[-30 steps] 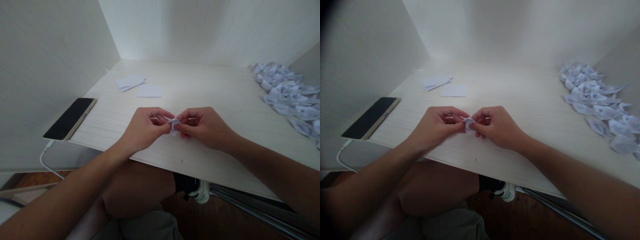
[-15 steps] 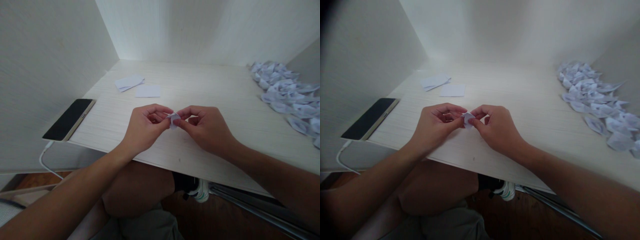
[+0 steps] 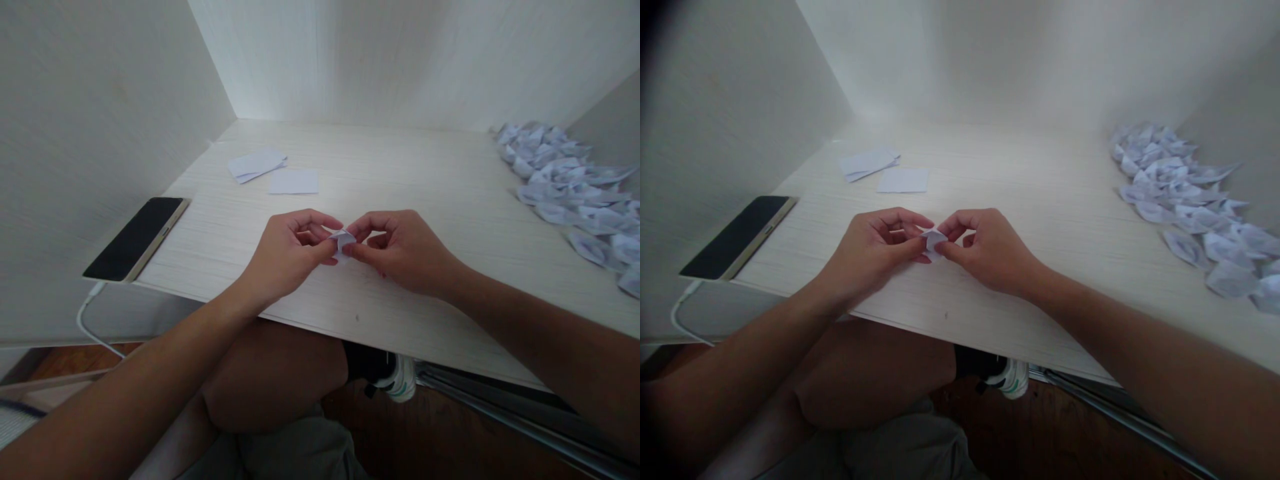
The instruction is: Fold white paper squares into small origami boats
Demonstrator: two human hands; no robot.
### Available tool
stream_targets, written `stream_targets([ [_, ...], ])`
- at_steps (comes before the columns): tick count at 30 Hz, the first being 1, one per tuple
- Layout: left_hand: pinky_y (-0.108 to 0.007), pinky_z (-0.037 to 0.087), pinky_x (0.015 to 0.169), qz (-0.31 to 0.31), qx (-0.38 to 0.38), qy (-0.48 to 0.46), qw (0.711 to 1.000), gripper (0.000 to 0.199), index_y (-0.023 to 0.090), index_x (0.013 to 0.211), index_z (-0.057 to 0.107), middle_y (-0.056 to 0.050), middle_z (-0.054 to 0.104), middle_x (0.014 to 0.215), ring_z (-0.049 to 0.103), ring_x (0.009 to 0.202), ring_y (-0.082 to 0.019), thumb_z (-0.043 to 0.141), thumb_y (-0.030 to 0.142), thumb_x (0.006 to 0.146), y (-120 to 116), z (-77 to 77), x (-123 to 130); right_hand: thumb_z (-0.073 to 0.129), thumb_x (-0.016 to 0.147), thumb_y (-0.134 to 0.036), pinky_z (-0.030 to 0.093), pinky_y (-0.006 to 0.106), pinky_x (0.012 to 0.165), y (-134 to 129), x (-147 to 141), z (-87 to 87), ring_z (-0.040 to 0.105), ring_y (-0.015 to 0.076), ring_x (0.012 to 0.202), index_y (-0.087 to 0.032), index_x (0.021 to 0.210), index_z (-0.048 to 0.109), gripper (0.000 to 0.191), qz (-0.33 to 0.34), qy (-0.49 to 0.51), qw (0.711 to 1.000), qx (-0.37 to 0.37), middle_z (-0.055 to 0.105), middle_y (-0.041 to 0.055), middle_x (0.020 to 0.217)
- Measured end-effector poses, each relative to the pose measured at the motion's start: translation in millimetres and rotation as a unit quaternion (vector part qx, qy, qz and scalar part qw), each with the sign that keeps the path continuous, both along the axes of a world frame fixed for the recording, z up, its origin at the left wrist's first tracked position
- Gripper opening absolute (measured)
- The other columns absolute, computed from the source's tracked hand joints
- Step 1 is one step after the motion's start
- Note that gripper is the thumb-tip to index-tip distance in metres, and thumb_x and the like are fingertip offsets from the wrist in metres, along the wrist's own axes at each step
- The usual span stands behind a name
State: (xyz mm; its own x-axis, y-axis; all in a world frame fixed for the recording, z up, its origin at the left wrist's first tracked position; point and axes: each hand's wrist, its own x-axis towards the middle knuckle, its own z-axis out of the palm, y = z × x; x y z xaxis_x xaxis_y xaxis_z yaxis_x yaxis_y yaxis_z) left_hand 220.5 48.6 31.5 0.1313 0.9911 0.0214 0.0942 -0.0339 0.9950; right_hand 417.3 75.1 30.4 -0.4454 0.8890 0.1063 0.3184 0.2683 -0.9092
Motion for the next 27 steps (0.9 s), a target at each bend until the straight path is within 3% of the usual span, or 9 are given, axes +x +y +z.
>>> stream_targets([
  [4, -0.021, 0.060, 0.060, -0.004, -0.027, -0.033, 0.999, 0.023, 0.014, 0.093, 0.075, 0.002, 0.069, 0.067, 0.071, 0.062, -0.012, 0.086, 0.019, 0.073, -0.7, -1.4, 0.9, 0.082, 0.082, -0.034, 0.039, 0.024, 0.043, 2.4, 0.6, -2.1, 0.053, 0.0088, 0.047, -0.014, 0.093, 0.074, 0.024, 0.046, 0.021, 0.996, -0.078, 0.068, -0.0009, 0.065],
  [6, -0.021, 0.060, 0.061, -0.004, -0.032, -0.035, 0.999, 0.025, 0.014, 0.092, 0.074, 0.002, 0.070, 0.068, 0.071, 0.062, -0.012, 0.088, 0.019, 0.072, -1.3, -2.7, 0.9, 0.083, 0.081, -0.033, 0.038, 0.024, 0.043, 3.0, 0.8, -3.9, 0.053, 0.0092, 0.047, -0.015, 0.095, 0.073, 0.025, 0.057, 0.021, 0.995, -0.076, 0.067, -0.0016, 0.064],
  [12, -0.023, 0.061, 0.061, -0.021, -0.054, -0.027, 0.998, 0.030, 0.014, 0.095, 0.072, -0.001, 0.074, 0.074, 0.071, 0.064, -0.013, 0.088, 0.018, 0.070, 0.0, -2.7, -1.4, 0.076, 0.086, -0.026, 0.044, 0.026, 0.056, 0.2, 2.0, -8.4, 0.057, 0.0102, 0.058, -0.014, 0.101, 0.072, 0.019, 0.060, -0.057, 0.992, 0.098, 0.069, 0.0000, 0.074],
  [17, -0.025, 0.063, 0.061, -0.033, -0.065, -0.012, 0.997, 0.030, 0.015, 0.096, 0.072, 0.001, 0.072, 0.072, 0.072, 0.065, -0.014, 0.086, 0.015, 0.069, 1.8, -1.1, -5.6, 0.072, 0.088, -0.021, 0.048, 0.027, 0.064, -1.1, 3.1, -7.5, 0.064, 0.0133, 0.069, -0.015, 0.114, 0.070, 0.027, 0.077, -0.104, 0.980, 0.150, 0.073, 0.0024, 0.082],
  [20, -0.027, 0.065, 0.065, -0.026, -0.066, -0.038, 0.997, 0.030, 0.015, 0.096, 0.073, -0.001, 0.073, 0.075, 0.073, 0.068, -0.015, 0.088, 0.018, 0.069, 2.0, -4.9, -6.4, 0.073, 0.089, -0.026, 0.050, 0.028, 0.066, 1.7, 3.5, -6.4, 0.067, 0.0146, 0.074, -0.016, 0.109, 0.071, 0.022, 0.073, -0.074, 0.988, 0.111, 0.076, 0.0044, 0.088],
  [24, -0.027, 0.066, 0.066, 0.012, -0.058, -0.090, 0.994, 0.024, 0.015, 0.089, 0.075, -0.001, 0.074, 0.077, 0.074, 0.068, -0.014, 0.087, 0.016, 0.069, 0.9, -9.6, -3.8, 0.077, 0.088, -0.033, 0.051, 0.027, 0.063, 7.5, 4.8, -3.8, 0.065, 0.0132, 0.066, -0.015, 0.094, 0.073, 0.019, 0.085, -0.001, 0.996, -0.033, 0.075, 0.0032, 0.076],
  [27, -0.027, 0.066, 0.066, 0.020, -0.050, -0.075, 0.996, 0.019, 0.015, 0.087, 0.076, -0.002, 0.074, 0.073, 0.074, 0.066, -0.015, 0.085, 0.016, 0.071, -1.0, -8.7, -0.3, 0.080, 0.086, -0.035, 0.051, 0.027, 0.062, 9.7, 6.0, -2.8, 0.067, 0.0136, 0.067, -0.015, 0.092, 0.075, 0.021, 0.080, 0.018, 0.993, -0.087, 0.078, 0.0048, 0.077],
])
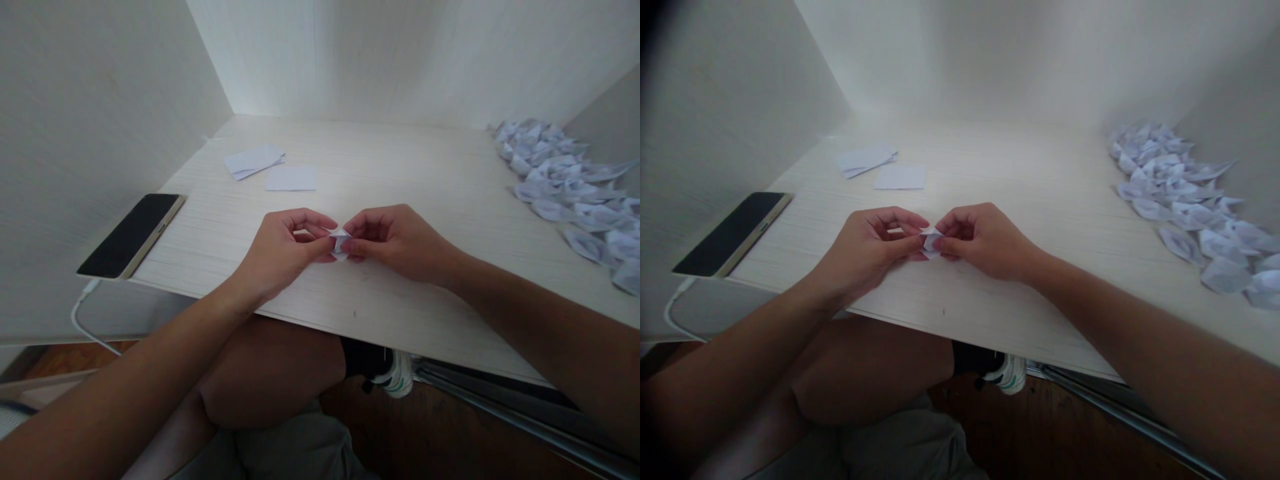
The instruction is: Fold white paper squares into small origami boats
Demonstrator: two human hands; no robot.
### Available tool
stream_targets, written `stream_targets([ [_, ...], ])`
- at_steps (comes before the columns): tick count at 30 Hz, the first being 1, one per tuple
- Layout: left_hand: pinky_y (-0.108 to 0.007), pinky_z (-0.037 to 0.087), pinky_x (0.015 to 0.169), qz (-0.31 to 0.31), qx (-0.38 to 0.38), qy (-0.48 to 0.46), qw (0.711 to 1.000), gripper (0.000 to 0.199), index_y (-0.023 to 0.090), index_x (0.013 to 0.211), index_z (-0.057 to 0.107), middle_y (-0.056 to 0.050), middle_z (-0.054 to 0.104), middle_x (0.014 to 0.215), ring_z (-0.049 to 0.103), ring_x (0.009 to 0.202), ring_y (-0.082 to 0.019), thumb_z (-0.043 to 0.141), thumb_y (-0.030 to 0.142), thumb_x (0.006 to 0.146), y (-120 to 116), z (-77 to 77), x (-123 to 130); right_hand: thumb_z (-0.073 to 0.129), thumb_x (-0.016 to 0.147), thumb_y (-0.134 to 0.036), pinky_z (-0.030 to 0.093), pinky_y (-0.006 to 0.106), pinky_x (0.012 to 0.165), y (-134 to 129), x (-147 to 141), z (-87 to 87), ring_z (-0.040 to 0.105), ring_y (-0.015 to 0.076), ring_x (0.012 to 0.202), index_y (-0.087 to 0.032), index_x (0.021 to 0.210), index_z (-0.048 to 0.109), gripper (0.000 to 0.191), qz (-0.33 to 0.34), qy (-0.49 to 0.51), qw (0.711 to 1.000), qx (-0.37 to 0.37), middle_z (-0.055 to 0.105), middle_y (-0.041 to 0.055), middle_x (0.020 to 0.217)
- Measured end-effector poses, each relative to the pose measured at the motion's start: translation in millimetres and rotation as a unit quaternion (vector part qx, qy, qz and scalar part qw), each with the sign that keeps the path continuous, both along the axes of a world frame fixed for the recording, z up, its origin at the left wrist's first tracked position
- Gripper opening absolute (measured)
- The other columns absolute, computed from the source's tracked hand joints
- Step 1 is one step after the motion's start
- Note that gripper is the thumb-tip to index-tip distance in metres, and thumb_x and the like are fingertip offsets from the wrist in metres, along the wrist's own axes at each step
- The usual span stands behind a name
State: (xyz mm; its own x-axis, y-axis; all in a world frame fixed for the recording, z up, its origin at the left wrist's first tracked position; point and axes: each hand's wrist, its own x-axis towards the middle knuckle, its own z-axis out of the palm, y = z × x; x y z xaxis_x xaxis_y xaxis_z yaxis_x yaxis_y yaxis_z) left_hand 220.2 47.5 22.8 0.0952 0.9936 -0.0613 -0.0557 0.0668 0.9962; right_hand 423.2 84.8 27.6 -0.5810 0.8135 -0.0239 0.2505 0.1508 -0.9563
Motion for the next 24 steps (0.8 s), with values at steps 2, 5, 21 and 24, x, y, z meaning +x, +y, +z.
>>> stream_targets([
  [2, -0.027, 0.065, 0.065, -0.003, 0.009, 0.038, 0.999, 0.017, 0.015, 0.089, 0.077, -0.003, 0.076, 0.072, 0.075, 0.066, -0.016, 0.084, 0.018, 0.074, -1.3, 1.5, 2.4, 0.081, 0.085, -0.038, 0.053, 0.028, 0.064, 0.0, 0.1, -0.9, 0.070, 0.0154, 0.070, -0.015, 0.090, 0.076, 0.024, -0.010, -0.001, 1.000, -0.003, 0.080, 0.0071, 0.081],
  [5, -0.025, 0.061, 0.062, 0.009, 0.035, 0.083, 0.996, 0.015, 0.014, 0.088, 0.078, -0.004, 0.077, 0.071, 0.074, 0.064, -0.016, 0.084, 0.020, 0.075, -2.6, 2.0, 6.4, 0.081, 0.086, -0.040, 0.057, 0.031, 0.067, -1.5, -1.0, -3.7, 0.073, 0.0181, 0.073, -0.016, 0.088, 0.077, 0.025, -0.031, -0.009, 0.999, 0.020, 0.081, 0.0087, 0.083],
  [21, -0.027, 0.062, 0.059, 0.141, 0.105, 0.147, 0.973, 0.014, 0.016, 0.092, 0.077, -0.004, 0.076, 0.078, 0.073, 0.069, -0.017, 0.079, 0.023, 0.080, -11.4, -4.9, 30.8, 0.076, 0.084, -0.025, 0.051, 0.029, 0.058, -19.0, -10.5, 6.8, 0.068, 0.0159, 0.059, -0.015, 0.085, 0.080, 0.011, -0.181, -0.049, 0.976, 0.111, 0.077, 0.0057, 0.071],
  [24, -0.029, 0.065, 0.068, 0.167, 0.133, 0.156, 0.964, 0.013, 0.017, 0.093, 0.077, -0.005, 0.077, 0.086, 0.074, 0.075, -0.017, 0.079, 0.024, 0.083, -11.6, -7.3, 38.3, 0.077, 0.084, -0.028, 0.052, 0.030, 0.059, -23.6, -12.0, 7.9, 0.069, 0.0171, 0.061, -0.018, 0.085, 0.081, 0.011, -0.221, -0.065, 0.963, 0.143, 0.078, 0.0050, 0.071],
])
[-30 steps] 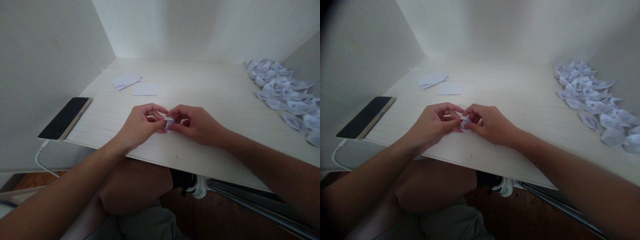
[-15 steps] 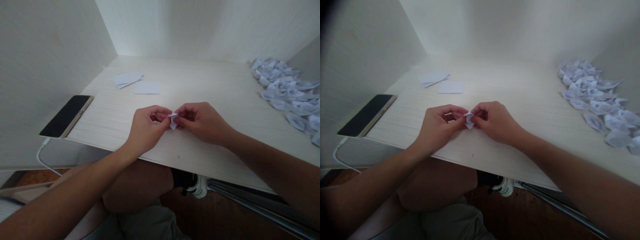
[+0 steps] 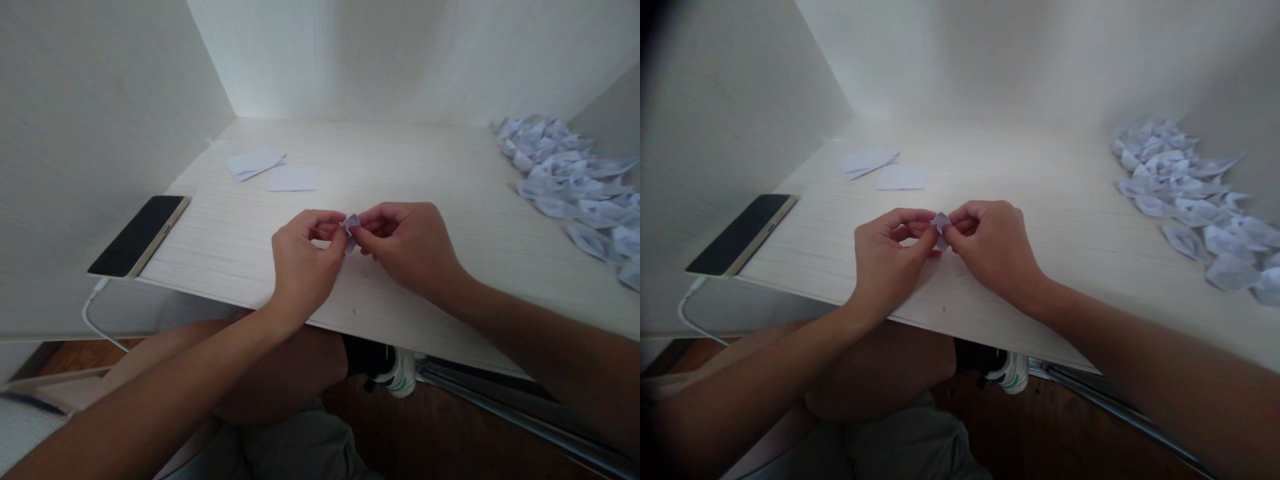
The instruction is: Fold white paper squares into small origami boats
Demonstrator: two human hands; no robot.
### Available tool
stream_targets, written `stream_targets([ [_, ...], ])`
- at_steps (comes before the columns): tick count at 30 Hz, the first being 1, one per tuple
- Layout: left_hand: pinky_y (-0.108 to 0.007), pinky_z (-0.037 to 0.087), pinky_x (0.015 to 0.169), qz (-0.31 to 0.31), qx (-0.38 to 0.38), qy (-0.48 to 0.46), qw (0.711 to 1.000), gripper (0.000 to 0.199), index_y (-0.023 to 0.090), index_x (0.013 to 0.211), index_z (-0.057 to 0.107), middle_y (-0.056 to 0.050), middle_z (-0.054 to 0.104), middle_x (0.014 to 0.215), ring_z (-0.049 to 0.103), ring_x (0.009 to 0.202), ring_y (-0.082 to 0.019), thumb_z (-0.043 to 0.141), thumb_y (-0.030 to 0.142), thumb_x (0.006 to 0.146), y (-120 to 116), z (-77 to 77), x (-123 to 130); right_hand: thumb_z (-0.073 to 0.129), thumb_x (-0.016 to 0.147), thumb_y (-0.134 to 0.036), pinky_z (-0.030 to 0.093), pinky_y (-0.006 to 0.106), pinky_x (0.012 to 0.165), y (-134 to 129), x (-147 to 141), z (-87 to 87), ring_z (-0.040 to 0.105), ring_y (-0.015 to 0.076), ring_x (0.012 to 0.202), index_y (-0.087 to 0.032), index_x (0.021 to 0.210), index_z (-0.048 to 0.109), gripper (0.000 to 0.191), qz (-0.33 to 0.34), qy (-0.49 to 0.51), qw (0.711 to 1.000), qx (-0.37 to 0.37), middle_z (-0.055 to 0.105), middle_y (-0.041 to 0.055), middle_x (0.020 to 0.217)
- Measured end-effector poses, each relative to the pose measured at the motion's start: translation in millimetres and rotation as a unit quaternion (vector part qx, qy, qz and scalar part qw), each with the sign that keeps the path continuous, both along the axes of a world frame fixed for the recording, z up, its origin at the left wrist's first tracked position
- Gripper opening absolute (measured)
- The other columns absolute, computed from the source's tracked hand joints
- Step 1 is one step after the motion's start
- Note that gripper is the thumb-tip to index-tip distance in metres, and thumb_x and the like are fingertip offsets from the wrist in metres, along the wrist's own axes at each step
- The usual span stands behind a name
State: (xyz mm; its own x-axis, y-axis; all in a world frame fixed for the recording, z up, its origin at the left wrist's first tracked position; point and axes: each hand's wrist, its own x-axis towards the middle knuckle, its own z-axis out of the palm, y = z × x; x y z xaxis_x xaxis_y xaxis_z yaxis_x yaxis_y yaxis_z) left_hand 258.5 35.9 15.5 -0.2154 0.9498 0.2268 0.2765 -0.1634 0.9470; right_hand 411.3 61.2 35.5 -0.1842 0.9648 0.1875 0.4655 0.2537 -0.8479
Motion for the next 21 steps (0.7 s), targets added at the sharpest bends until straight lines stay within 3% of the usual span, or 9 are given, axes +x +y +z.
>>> stream_targets([
  [4, -0.030, 0.065, 0.073, 0.028, 0.052, 0.022, 0.998, 0.008, 0.020, 0.095, 0.076, -0.004, 0.077, 0.091, 0.073, 0.079, -0.017, 0.076, 0.025, 0.088, -0.3, -1.3, 10.3, 0.073, 0.090, -0.031, 0.056, 0.034, 0.066, -4.5, -0.9, 0.6, 0.073, 0.0206, 0.069, -0.021, 0.087, 0.081, 0.013, -0.030, -0.030, 0.997, 0.069, 0.080, 0.0049, 0.078],
  [8, -0.026, 0.064, 0.068, 0.040, 0.081, -0.008, 0.996, 0.009, 0.020, 0.096, 0.076, -0.003, 0.076, 0.091, 0.074, 0.081, -0.016, 0.076, 0.026, 0.089, 0.0, -0.9, 14.3, 0.071, 0.093, -0.031, 0.056, 0.035, 0.071, -4.4, -0.6, -0.9, 0.073, 0.0212, 0.075, -0.023, 0.094, 0.081, 0.014, -0.034, -0.053, 0.990, 0.125, 0.081, 0.0056, 0.088],
  [12, -0.027, 0.065, 0.069, 0.010, 0.040, -0.079, 0.996, 0.014, 0.018, 0.096, 0.075, -0.003, 0.075, 0.087, 0.074, 0.080, -0.016, 0.079, 0.025, 0.085, 4.6, -3.1, 9.0, 0.068, 0.094, -0.030, 0.056, 0.033, 0.069, 2.8, 1.1, -4.4, 0.072, 0.0191, 0.074, -0.019, 0.098, 0.080, 0.017, 0.020, 0.003, 0.997, 0.071, 0.081, 0.0063, 0.088],
  [15, -0.029, 0.065, 0.072, -0.023, -0.006, -0.103, 0.994, 0.018, 0.016, 0.099, 0.076, -0.003, 0.076, 0.084, 0.074, 0.076, -0.016, 0.079, 0.024, 0.083, 9.9, -5.8, 3.9, 0.068, 0.092, -0.028, 0.053, 0.032, 0.068, 9.0, 3.6, -5.1, 0.072, 0.0190, 0.073, -0.018, 0.097, 0.081, 0.017, 0.039, -0.013, 0.998, 0.040, 0.081, 0.0060, 0.084],
  [21, -0.032, 0.064, 0.075, -0.011, -0.007, -0.006, 1.000, 0.022, 0.016, 0.106, 0.078, -0.005, 0.076, 0.085, 0.073, 0.074, -0.017, 0.074, 0.020, 0.085, 14.5, -10.3, 7.3, 0.066, 0.093, -0.028, 0.045, 0.034, 0.067, 8.4, 7.0, 0.3, 0.068, 0.0208, 0.072, -0.020, 0.088, 0.082, 0.018, 0.024, -0.153, 0.981, 0.118, 0.079, 0.0067, 0.080],
])
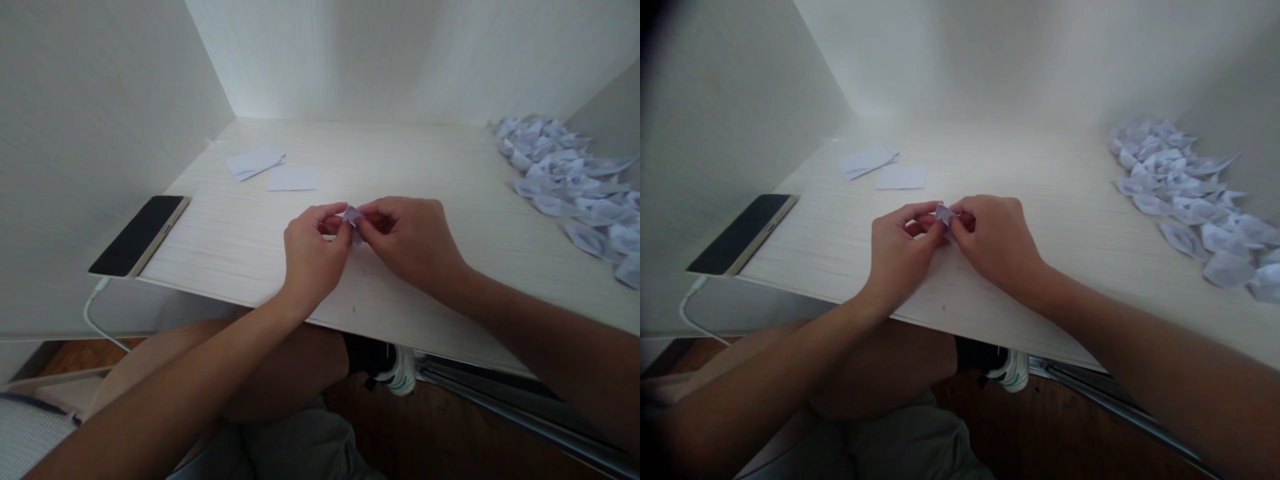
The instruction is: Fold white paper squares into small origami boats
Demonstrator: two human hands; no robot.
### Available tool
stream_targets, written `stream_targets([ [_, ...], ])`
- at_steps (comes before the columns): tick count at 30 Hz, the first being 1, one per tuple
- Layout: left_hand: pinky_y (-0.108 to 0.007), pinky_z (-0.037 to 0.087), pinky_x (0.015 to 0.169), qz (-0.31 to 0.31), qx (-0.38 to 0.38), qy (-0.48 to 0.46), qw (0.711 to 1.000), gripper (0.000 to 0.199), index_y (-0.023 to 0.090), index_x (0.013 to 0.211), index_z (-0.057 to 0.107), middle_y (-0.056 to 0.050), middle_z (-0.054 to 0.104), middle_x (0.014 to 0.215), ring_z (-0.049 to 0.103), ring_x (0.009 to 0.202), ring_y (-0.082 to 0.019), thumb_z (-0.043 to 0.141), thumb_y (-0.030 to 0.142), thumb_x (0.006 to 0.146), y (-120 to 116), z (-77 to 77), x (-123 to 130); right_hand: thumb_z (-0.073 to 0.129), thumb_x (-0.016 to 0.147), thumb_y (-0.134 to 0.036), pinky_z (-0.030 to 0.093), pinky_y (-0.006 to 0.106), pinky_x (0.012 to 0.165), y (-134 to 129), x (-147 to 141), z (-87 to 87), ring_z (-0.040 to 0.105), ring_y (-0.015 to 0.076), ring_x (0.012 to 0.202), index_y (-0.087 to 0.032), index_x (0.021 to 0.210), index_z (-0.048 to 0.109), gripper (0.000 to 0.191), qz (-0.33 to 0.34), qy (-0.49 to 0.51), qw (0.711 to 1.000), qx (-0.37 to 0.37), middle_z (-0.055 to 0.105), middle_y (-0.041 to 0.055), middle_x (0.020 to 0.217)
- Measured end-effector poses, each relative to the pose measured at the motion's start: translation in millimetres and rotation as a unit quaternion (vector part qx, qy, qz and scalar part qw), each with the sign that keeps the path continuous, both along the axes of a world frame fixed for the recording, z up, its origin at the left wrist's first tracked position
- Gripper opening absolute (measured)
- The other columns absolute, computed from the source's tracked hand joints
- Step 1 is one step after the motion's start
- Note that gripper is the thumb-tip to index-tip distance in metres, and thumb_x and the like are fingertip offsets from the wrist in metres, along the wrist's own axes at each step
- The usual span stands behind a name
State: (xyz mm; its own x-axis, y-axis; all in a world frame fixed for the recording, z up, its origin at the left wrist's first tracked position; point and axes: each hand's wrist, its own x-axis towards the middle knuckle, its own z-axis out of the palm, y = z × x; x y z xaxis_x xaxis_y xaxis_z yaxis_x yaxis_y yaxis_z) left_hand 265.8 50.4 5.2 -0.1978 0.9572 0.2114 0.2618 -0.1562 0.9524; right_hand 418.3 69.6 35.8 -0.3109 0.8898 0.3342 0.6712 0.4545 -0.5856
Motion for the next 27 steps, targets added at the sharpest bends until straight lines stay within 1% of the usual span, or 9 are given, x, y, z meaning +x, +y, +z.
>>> stream_targets([
  [3, -0.032, 0.065, 0.077, 0.018, 0.025, 0.015, 0.999, 0.021, 0.017, 0.108, 0.077, -0.006, 0.075, 0.089, 0.074, 0.079, -0.018, 0.071, 0.020, 0.087, -0.3, -3.5, 6.5, 0.061, 0.097, -0.028, 0.041, 0.036, 0.068, -4.3, -0.4, 3.6, 0.064, 0.0226, 0.073, -0.018, 0.088, 0.081, 0.024, -0.012, -0.093, 0.993, 0.069, 0.076, 0.0109, 0.082],
  [5, -0.031, 0.065, 0.074, 0.022, 0.032, 0.000, 0.999, 0.021, 0.017, 0.108, 0.076, -0.005, 0.074, 0.090, 0.074, 0.080, -0.017, 0.070, 0.019, 0.089, -0.6, -4.8, 10.1, 0.056, 0.098, -0.027, 0.038, 0.036, 0.066, -6.7, -0.9, 5.3, 0.062, 0.0230, 0.072, -0.016, 0.092, 0.080, 0.027, -0.019, -0.136, 0.987, 0.086, 0.074, 0.0127, 0.083],
  [10, -0.027, 0.065, 0.072, 0.015, 0.016, -0.064, 0.998, 0.015, 0.018, 0.103, 0.074, -0.004, 0.073, 0.093, 0.072, 0.078, -0.015, 0.071, 0.017, 0.088, -1.6, -0.7, 13.6, 0.047, 0.103, -0.027, 0.036, 0.036, 0.065, -10.2, -1.8, 4.4, 0.060, 0.0230, 0.074, -0.016, 0.101, 0.079, 0.034, -0.007, -0.197, 0.973, 0.117, 0.073, 0.0136, 0.089],
  [12, -0.027, 0.065, 0.072, 0.016, 0.001, -0.100, 0.995, 0.013, 0.018, 0.101, 0.074, -0.002, 0.072, 0.088, 0.072, 0.077, -0.014, 0.071, 0.016, 0.088, -1.4, 1.5, 13.3, 0.042, 0.106, -0.025, 0.037, 0.036, 0.067, -10.9, -2.2, 2.8, 0.060, 0.0237, 0.078, -0.014, 0.107, 0.078, 0.038, 0.007, -0.208, 0.968, 0.138, 0.073, 0.0147, 0.092],
  [15, -0.028, 0.065, 0.072, 0.011, -0.013, -0.157, 0.988, 0.012, 0.017, 0.098, 0.074, 0.001, 0.066, 0.076, 0.071, 0.073, -0.014, 0.071, 0.014, 0.086, 0.2, 1.9, 12.0, 0.039, 0.106, -0.023, 0.040, 0.036, 0.069, -10.5, -3.0, 0.9, 0.060, 0.0234, 0.081, -0.012, 0.118, 0.076, 0.041, 0.022, -0.200, 0.969, 0.143, 0.073, 0.0156, 0.095],
  [18, -0.029, 0.066, 0.071, 0.009, -0.012, -0.197, 0.980, 0.012, 0.016, 0.094, 0.075, 0.003, 0.063, 0.073, 0.071, 0.070, -0.013, 0.075, 0.013, 0.082, 2.8, -0.4, 11.1, 0.041, 0.105, -0.025, 0.039, 0.034, 0.067, -8.9, -3.8, -0.5, 0.058, 0.0216, 0.076, -0.014, 0.125, 0.076, 0.041, 0.028, -0.187, 0.974, 0.127, 0.071, 0.0139, 0.094],
  [21, -0.030, 0.066, 0.071, 0.021, -0.009, -0.209, 0.978, 0.014, 0.015, 0.092, 0.075, 0.003, 0.061, 0.072, 0.070, 0.068, -0.013, 0.078, 0.014, 0.078, 4.3, -2.6, 13.2, 0.042, 0.104, -0.025, 0.038, 0.034, 0.065, -8.2, -4.1, -2.9, 0.055, 0.0207, 0.073, -0.015, 0.126, 0.077, 0.042, 0.030, -0.175, 0.975, 0.131, 0.070, 0.0127, 0.091],
  [25, -0.031, 0.065, 0.069, 0.050, -0.013, -0.199, 0.979, 0.016, 0.015, 0.093, 0.074, 0.002, 0.064, 0.075, 0.069, 0.068, -0.014, 0.077, 0.015, 0.077, 4.3, -2.2, 17.1, 0.045, 0.100, -0.019, 0.040, 0.034, 0.066, -4.4, -2.9, -7.9, 0.056, 0.0203, 0.073, -0.013, 0.119, 0.079, 0.040, 0.051, -0.122, 0.982, 0.132, 0.070, 0.0133, 0.091],
  [27, -0.030, 0.065, 0.069, 0.034, -0.037, -0.196, 0.979, 0.018, 0.014, 0.095, 0.072, -0.001, 0.069, 0.081, 0.070, 0.069, -0.014, 0.074, 0.012, 0.078, 4.1, -0.1, 13.3, 0.051, 0.095, -0.015, 0.041, 0.033, 0.068, 2.4, -1.2, -10.6, 0.056, 0.0184, 0.073, -0.016, 0.107, 0.082, 0.033, 0.060, -0.056, 0.992, 0.093, 0.070, 0.0097, 0.087],
])
